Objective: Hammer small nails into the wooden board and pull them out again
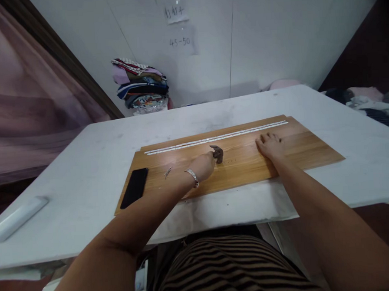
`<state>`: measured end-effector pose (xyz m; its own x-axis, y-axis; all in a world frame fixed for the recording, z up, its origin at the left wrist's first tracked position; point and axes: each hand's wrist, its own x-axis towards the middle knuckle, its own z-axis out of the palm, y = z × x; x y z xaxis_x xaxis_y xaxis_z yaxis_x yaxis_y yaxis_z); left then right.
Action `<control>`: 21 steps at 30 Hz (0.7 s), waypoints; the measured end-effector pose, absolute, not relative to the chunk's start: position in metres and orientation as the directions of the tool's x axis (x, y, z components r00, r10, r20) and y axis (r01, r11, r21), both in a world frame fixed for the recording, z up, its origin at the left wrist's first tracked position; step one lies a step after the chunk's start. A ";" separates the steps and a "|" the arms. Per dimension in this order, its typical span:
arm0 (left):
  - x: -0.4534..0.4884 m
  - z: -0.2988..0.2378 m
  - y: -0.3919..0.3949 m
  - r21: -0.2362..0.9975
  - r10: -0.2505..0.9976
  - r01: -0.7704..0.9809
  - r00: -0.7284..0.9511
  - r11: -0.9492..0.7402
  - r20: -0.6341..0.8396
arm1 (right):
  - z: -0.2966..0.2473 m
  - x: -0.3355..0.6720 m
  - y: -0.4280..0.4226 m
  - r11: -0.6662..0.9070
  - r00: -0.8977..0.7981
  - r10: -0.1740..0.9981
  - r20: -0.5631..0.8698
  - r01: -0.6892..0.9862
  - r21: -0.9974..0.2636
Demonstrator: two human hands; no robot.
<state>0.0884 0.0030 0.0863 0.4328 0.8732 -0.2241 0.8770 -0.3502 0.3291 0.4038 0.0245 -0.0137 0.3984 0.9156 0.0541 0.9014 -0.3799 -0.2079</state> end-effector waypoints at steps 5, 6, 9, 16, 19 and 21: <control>0.086 0.087 0.006 0.320 0.865 0.875 0.445 -0.363 -0.234 | -0.016 0.406 0.025 -0.377 0.397 0.915 0.067 0.903 -0.205; 0.086 0.089 0.006 0.321 0.865 0.874 0.446 -0.365 -0.230 | -0.016 0.406 0.025 -0.378 0.399 0.915 0.066 0.902 -0.206; 0.085 0.092 0.006 0.321 0.869 0.876 0.440 -0.359 -0.228 | -0.016 0.406 0.025 -0.380 0.399 0.915 0.061 0.902 -0.205; 0.086 0.086 0.004 0.336 0.871 0.881 0.425 -0.334 -0.246 | -0.013 0.404 0.024 -0.377 0.399 0.915 0.064 0.901 -0.216; 0.085 0.087 0.004 0.316 0.872 0.889 0.417 -0.332 -0.256 | -0.013 0.404 0.024 -0.378 0.399 0.915 0.064 0.901 -0.213; 0.085 0.090 0.005 0.310 0.872 0.887 0.423 -0.343 -0.245 | -0.014 0.404 0.024 -0.378 0.398 0.915 0.061 0.901 -0.212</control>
<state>0.0848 0.0050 0.0901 0.4229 0.8725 -0.2447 0.8868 -0.3430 0.3098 0.4043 0.0240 -0.0137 0.3984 0.9152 0.0614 0.9012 -0.3781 -0.2118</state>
